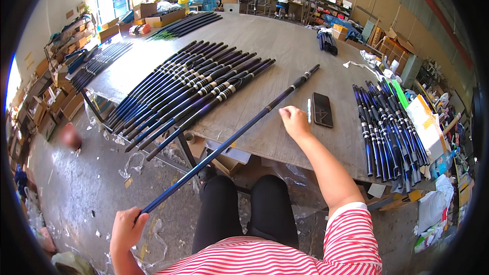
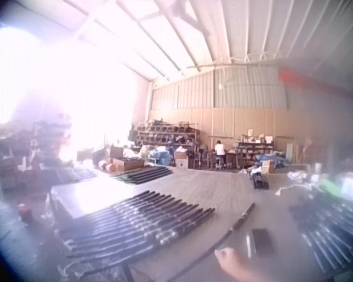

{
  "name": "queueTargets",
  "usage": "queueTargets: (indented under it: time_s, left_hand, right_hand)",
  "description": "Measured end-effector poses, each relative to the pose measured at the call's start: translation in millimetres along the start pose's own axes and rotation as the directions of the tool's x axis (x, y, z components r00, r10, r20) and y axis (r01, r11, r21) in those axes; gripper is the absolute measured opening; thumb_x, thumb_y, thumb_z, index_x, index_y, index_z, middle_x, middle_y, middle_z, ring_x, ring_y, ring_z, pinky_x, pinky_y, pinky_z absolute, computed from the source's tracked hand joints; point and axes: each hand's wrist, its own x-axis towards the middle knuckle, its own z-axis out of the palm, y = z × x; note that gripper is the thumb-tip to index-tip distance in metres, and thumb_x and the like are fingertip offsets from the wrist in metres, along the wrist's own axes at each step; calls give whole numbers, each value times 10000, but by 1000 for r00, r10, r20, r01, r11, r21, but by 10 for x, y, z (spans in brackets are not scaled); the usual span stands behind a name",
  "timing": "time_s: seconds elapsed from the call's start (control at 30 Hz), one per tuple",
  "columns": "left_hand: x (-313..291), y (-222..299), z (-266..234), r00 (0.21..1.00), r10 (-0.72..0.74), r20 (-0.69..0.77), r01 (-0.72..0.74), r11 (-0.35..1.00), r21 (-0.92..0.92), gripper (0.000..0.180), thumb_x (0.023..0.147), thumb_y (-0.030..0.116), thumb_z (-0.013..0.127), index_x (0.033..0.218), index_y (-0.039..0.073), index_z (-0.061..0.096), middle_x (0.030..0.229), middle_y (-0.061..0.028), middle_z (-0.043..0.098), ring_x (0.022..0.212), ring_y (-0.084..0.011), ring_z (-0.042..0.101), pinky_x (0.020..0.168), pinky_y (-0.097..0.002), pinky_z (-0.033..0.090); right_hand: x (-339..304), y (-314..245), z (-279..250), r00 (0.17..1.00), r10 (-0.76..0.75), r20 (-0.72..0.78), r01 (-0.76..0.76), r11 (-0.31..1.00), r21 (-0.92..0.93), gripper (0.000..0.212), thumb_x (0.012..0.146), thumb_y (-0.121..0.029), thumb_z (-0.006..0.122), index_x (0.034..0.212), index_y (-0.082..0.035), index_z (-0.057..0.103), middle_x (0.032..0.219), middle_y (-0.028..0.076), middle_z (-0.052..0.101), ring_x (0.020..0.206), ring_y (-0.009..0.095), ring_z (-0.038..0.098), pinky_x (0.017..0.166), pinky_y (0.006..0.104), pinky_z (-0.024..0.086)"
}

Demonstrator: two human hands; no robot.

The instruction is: The person handles several fishing rods one by one, picking them up from a table, turning them over, and using a marker to label or mark the rods while they are supported on a table.

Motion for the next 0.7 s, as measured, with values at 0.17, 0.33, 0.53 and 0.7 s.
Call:
queueTargets:
  time_s: [0.17,0.33,0.53,0.7]
  left_hand:
    - [-220,62,-50,998,35,-44,-36,999,-18,216,804,193,562,702,3,569,550,-158,490,501,-320,506,479,-361,382]
    - [-394,-14,106,960,189,-206,-168,979,117,189,785,172,574,706,5,532,595,-149,488,558,-348,496,503,-393,365]
    - [-539,-129,448,920,306,-245,-207,910,359,160,800,171,545,790,22,488,639,-132,472,566,-338,482,497,-422,354]
    - [-626,-216,933,996,79,34,-85,926,368,131,815,120,475,704,58,505,633,-143,522,588,-351,531,523,-465,412]
  right_hand:
    - [244,-300,224,697,447,561,-694,223,684,213,880,-198,497,843,8,537,831,153,612,745,261,621,642,374,519]
    - [297,-368,411,582,512,631,-517,-366,774,171,910,-167,418,890,-3,462,696,98,550,655,254,586,664,420,532]
    - [432,-403,-10,571,547,612,-293,-560,775,278,925,-303,369,728,-118,433,512,-17,367,414,111,333,423,268,310]
    - [398,-582,-723,640,584,499,-218,-485,847,456,891,-512,358,674,-116,424,482,-41,246,377,95,213,394,235,205]
